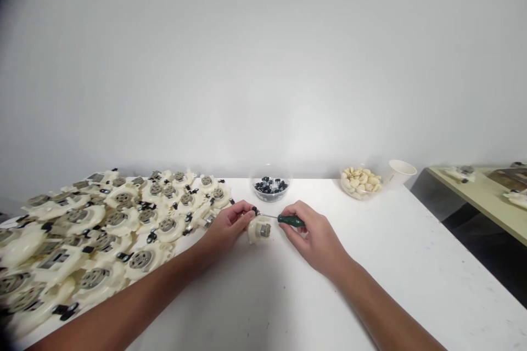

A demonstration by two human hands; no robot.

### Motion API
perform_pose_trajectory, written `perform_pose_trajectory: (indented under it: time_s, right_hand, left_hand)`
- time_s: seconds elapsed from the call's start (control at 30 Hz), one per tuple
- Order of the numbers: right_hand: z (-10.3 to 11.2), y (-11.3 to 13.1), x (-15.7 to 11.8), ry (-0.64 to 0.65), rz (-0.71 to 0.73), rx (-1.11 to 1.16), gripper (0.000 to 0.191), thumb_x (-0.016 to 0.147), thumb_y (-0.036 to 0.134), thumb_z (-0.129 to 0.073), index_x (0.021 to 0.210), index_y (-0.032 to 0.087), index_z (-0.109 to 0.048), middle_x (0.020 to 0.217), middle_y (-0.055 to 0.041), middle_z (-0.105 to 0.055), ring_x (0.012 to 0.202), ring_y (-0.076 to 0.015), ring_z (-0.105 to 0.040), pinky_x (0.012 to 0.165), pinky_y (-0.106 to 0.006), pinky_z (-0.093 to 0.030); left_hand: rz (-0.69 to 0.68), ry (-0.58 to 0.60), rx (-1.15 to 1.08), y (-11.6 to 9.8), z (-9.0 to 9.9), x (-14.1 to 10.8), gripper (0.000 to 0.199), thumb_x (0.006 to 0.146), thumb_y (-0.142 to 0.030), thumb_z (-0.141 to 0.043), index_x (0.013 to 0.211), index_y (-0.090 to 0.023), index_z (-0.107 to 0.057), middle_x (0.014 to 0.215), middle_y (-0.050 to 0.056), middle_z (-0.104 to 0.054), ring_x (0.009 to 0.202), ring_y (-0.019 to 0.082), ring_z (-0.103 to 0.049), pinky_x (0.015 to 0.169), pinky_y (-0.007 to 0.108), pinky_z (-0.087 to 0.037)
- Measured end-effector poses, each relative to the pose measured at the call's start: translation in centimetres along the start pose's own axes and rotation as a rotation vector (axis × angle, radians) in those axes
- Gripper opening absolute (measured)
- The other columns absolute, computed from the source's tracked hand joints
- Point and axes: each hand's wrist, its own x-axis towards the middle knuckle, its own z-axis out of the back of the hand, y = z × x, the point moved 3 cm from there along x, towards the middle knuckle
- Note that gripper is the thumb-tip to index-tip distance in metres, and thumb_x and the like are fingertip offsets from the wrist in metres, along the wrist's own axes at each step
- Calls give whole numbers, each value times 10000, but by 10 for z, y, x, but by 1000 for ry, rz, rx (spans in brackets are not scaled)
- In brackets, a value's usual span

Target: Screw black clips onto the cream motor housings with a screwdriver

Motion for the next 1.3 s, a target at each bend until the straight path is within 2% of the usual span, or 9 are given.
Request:
perform_pose_trajectory:
  time_s: [0.17,0.33,0.43,0.53,0.6,0.73,0.93,1.1,1.3]
  right_hand:
    - [-1,-5,-2,-69,-2,-38,181,974,391,-609,1046,247,-692,932,-58,-711,758,-204,-633,624,-299,-482]
    - [-4,-9,-4,-76,-147,-58,252,957,478,-621,949,249,-724,850,-26,-731,677,-189,-613,590,-290,-443]
    - [-7,-10,-5,-52,-221,-95,355,963,529,-585,808,228,-693,644,13,-618,565,-155,-493,532,-276,-355]
    - [-6,-10,-5,-47,-243,-113,454,976,538,-551,669,206,-588,568,33,-472,544,-136,-407,511,-266,-295]
    - [-4,-8,-3,-42,-231,-78,407,979,515,-556,714,207,-581,602,35,-478,556,-134,-415,517,-261,-310]
    - [2,0,1,11,-147,14,206,959,424,-610,1048,239,-600,782,16,-591,622,-145,-492,561,-257,-398]
    - [2,-2,-1,-11,-54,-26,174,965,413,-607,1004,249,-652,904,-46,-697,746,-192,-613,597,-278,-478]
    - [0,-5,-4,-66,-84,-30,207,943,447,-644,1001,257,-701,942,-48,-740,777,-211,-667,621,-295,-530]
    - [-2,-3,-4,-95,-183,20,254,935,478,-646,946,237,-726,861,-38,-748,709,-201,-657,597,-289,-502]
  left_hand:
    - [7,2,5,-1,0,-1,298,900,-471,-661,929,-174,-655,784,-7,-620,712,157,-554,667,248,-419]
    - [9,9,18,1,1,-2,301,904,-478,-654,913,-176,-657,777,-14,-619,708,152,-550,671,248,-409]
    - [6,15,23,1,0,-1,311,907,-485,-648,923,-174,-649,774,-15,-603,700,150,-535,664,250,-404]
    - [-3,15,61,1,0,-1,312,908,-485,-646,921,-173,-649,775,-12,-592,699,150,-520,661,252,-396]
    - [3,24,75,1,0,-1,311,904,-486,-649,909,-175,-651,766,-13,-587,685,149,-512,651,251,-392]
    - [11,25,16,2,0,0,296,898,-473,-658,921,-178,-655,766,-16,-603,681,148,-524,645,244,-394]
    - [7,-11,8,2,0,-1,305,891,-483,-659,921,-180,-660,763,-10,-624,674,155,-539,641,249,-404]
    - [-38,-38,110,3,2,-2,291,903,-473,-647,925,-184,-667,764,-14,-600,671,149,-516,644,251,-408]
    - [-42,-32,138,5,2,-2,298,922,-481,-623,942,-185,-658,787,-3,-602,694,158,-528,650,253,-416]
